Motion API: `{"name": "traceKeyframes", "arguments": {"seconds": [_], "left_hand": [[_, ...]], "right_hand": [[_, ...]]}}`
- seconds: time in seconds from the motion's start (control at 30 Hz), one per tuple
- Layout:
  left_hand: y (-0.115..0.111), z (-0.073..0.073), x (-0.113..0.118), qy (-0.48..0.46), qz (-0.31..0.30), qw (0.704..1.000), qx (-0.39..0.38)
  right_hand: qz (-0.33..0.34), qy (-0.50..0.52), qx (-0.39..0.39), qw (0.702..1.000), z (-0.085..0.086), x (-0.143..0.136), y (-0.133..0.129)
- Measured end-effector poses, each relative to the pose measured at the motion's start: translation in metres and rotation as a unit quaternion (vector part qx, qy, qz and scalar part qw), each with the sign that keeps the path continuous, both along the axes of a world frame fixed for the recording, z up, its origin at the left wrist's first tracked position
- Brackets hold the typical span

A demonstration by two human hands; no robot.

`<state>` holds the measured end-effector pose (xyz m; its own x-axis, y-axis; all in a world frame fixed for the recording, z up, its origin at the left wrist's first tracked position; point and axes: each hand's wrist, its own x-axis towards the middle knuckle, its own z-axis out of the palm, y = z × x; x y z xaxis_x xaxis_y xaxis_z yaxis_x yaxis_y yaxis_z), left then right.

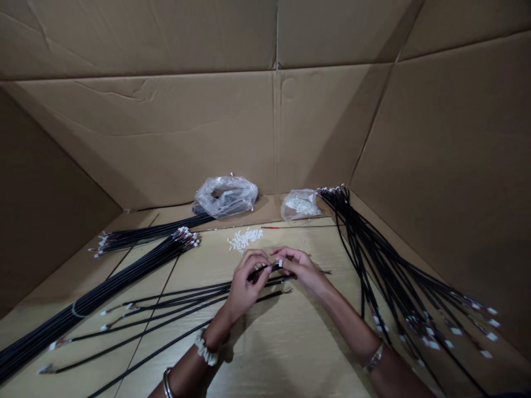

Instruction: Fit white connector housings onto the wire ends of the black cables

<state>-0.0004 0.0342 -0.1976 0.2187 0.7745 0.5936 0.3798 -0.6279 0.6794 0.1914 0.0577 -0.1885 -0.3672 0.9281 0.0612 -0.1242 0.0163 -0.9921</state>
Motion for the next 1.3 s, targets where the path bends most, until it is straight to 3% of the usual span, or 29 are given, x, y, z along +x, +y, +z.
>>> {"name": "traceKeyframes", "arguments": {"seconds": [0.6, 1.1, 1.3], "left_hand": [[0.001, 0.0, -0.006, 0.012, 0.032, 0.999, 0.031], [0.002, 0.004, -0.006, -0.022, -0.021, 0.999, -0.037], [0.004, 0.0, -0.003, -0.063, -0.014, 0.995, -0.07]], "right_hand": [[-0.097, -0.057, 0.077, 0.991, 0.015, 0.002, -0.005], [-0.057, -0.047, 0.054, 0.996, 0.002, 0.003, 0.002], [-0.045, -0.054, 0.058, 0.996, -0.004, 0.0, 0.004]]}}
